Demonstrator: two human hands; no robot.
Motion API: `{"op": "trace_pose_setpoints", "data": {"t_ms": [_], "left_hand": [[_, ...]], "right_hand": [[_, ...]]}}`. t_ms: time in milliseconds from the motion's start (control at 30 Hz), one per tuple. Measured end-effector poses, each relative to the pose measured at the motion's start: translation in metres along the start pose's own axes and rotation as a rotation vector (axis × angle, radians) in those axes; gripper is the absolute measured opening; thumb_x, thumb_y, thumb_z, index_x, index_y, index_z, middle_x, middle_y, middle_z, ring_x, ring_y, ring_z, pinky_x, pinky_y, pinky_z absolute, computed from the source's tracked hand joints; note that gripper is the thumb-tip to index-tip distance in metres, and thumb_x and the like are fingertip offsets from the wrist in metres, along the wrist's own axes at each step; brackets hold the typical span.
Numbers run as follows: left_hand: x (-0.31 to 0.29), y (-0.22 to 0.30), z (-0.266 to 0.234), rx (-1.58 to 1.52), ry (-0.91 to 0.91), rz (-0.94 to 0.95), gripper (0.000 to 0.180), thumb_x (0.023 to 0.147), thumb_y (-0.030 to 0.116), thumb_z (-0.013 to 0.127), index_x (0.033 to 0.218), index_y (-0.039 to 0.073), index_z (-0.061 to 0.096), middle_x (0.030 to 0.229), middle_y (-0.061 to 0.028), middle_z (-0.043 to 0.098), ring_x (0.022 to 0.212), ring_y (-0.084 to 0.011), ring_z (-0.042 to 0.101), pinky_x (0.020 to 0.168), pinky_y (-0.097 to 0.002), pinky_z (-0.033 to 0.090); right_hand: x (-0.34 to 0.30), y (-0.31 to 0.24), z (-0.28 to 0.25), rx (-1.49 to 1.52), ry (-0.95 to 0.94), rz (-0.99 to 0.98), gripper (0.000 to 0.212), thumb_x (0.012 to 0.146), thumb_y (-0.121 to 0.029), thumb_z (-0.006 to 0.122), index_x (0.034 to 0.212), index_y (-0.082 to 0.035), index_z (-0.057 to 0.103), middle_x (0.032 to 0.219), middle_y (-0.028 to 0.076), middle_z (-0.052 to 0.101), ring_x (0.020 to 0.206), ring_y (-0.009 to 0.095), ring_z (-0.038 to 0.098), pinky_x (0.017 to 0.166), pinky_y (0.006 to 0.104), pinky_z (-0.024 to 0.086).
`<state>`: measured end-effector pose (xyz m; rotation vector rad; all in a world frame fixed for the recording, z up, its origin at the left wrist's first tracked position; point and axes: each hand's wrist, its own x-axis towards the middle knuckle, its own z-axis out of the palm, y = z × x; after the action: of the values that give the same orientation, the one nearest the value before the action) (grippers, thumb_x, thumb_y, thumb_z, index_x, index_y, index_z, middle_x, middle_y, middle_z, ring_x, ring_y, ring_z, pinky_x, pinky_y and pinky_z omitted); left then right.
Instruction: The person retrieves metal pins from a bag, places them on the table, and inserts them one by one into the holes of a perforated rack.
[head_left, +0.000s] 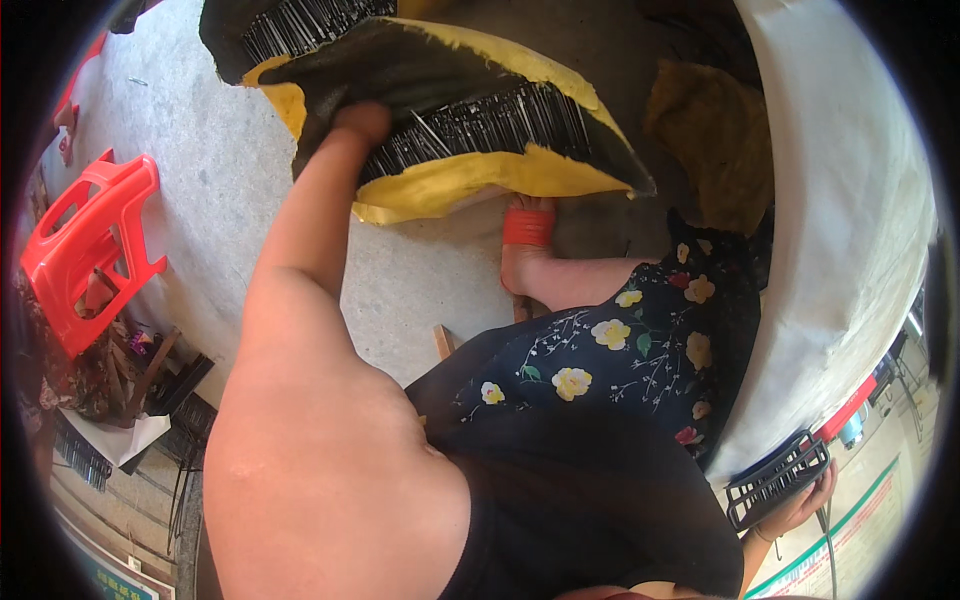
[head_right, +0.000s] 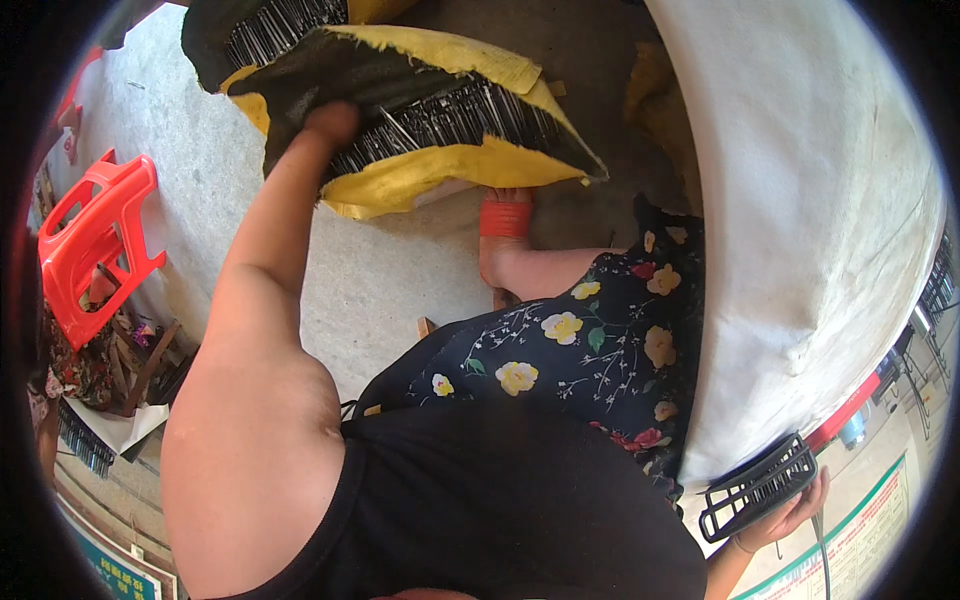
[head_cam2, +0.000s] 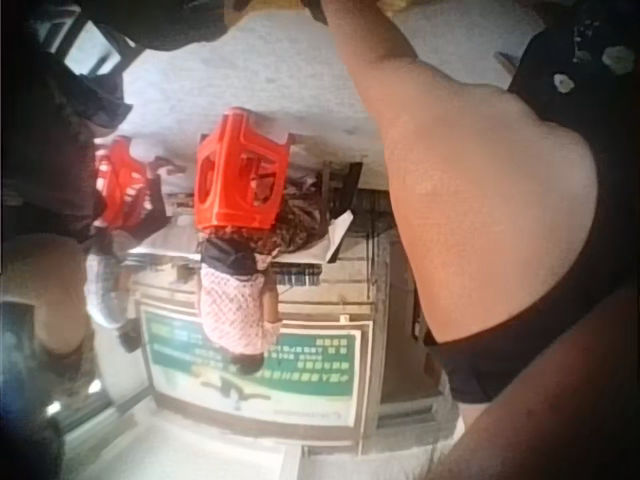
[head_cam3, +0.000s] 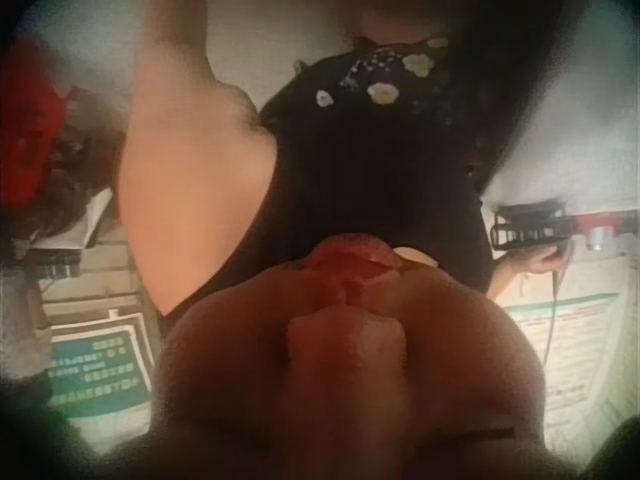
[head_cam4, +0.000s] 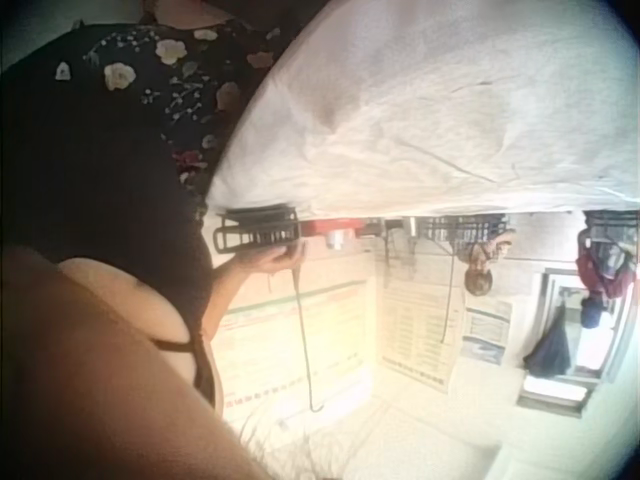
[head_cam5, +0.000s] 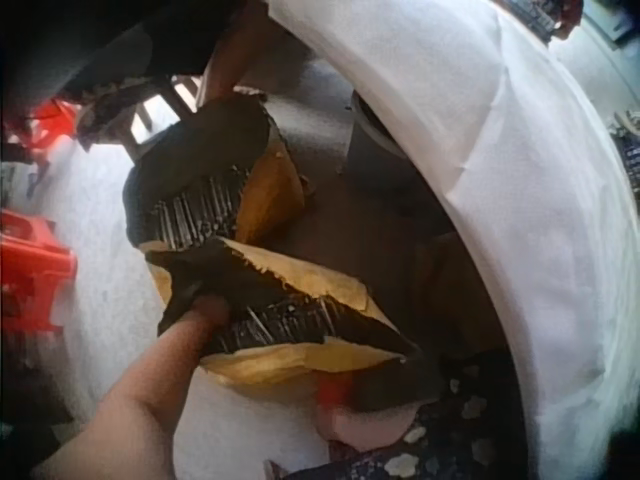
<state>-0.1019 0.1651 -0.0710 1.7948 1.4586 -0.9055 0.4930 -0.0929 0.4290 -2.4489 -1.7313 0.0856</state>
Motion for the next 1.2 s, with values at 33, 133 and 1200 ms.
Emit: {"op": "trace_pose_setpoints", "data": {"t_ms": [33,133,1200], "left_hand": [[0.001,-0.005,-0.002,0.001,0.001,0.002,0.033,0.088,0.012,0.043,0.106,0.005,0.070,0.119,-0.0194,0.063,0.111,-0.0339,0.062,0.094,-0.0441,0.049],[0.000,-0.012,-0.005,-0.005,0.026,-0.039,0.033,0.089,0.012,0.043,0.104,0.005,0.071,0.120,-0.0195,0.063,0.110,-0.0340,0.062,0.094,-0.0441,0.049],[0.048,0.011,0.027,-0.341,0.177,0.022,0.027,0.083,0.016,0.054,0.097,0.002,0.072,0.108,-0.0226,0.066,0.100,-0.0369,0.065,0.090,-0.0440,0.050]], "right_hand": [[-0.002,0.003,-0.001,-0.001,0.002,0.001,0.044,0.103,-0.028,0.040,0.132,0.006,0.043,0.140,0.018,0.040,0.120,0.027,0.048,0.106,0.0395,0.036],[-0.007,0.013,-0.001,0.178,-0.001,0.139,0.043,0.103,-0.026,0.040,0.131,0.006,0.044,0.134,0.018,0.046,0.120,0.027,0.048,0.107,0.0397,0.034],[-0.002,0.005,0.005,-0.082,0.163,0.068,0.048,0.102,-0.027,0.045,0.138,0.004,0.035,0.147,0.016,0.030,0.112,0.024,0.047,0.099,0.0354,0.041]]}}
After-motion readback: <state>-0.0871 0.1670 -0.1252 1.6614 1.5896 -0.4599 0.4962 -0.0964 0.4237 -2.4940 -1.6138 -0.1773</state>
